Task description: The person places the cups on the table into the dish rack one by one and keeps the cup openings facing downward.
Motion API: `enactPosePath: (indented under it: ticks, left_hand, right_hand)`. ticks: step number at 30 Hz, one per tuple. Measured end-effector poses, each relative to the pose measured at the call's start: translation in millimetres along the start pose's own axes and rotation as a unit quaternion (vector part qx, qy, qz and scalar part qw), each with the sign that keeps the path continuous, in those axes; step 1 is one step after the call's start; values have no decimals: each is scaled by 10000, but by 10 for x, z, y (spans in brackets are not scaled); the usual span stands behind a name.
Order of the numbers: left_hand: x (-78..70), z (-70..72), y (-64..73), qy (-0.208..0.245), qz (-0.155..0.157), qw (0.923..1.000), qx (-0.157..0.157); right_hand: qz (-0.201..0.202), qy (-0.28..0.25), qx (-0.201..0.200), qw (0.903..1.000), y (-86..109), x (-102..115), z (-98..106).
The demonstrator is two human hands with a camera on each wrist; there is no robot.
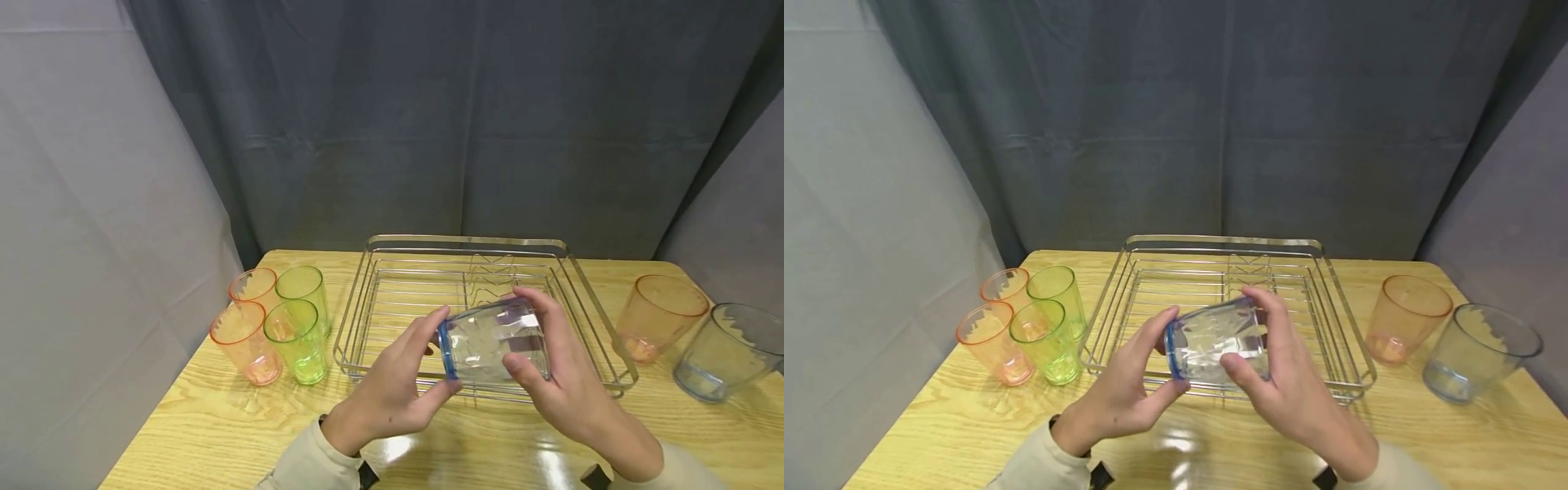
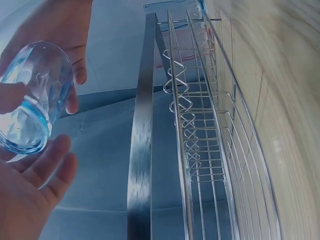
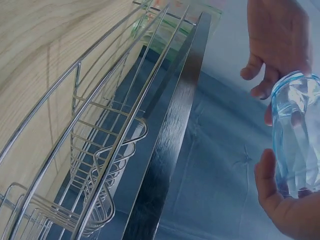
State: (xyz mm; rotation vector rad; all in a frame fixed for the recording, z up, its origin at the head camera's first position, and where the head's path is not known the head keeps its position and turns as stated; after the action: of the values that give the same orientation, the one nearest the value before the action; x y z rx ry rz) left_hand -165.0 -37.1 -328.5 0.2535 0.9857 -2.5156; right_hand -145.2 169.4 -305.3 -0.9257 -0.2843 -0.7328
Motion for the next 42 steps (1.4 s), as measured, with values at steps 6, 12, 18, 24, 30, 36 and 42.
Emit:
enactPosePath:
  ticks: [6,12,18,24,30,36,42]
  left_hand:
    - [-26,29,-6,614,-240,9977,-159]
    - [-19,20,8,892,117,9958,-174]
    - [-4,37,34,944,197,9951,-203]
    - [59,123,102,908,191,9946,-454]
    - [131,162,188,1063,379,9919,-579]
    - [182,195,233,981,466,9915,-712]
    - [209,236,229,885,647,9910,-765]
  right_hand:
    - [-55,-146,31,9999,5,14,-46]
    - [25,-217,178,9996,-3,18,-109]
    - [-54,-32,452,9990,70,-83,-92]
    - [-393,299,204,9986,156,-291,101]
    - [-1043,1114,-234,9880,264,-629,388]
    - [-1450,1776,-421,9725,357,-960,526]
    - [-1973,2040,-187,9587,429,-1202,575]
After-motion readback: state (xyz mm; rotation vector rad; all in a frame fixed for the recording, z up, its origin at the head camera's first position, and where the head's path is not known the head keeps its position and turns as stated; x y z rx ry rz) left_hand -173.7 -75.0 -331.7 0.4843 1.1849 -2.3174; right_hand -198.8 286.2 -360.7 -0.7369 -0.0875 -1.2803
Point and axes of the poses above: each hand's wrist, its own y-axis away from the middle knuckle, its own z-axis out of the back of the hand, x = y × z, the point moved 3 cm from there along -y, towards the middle knuckle, and after that the axes turned 8 degrees about x, right-handed, at the moved point
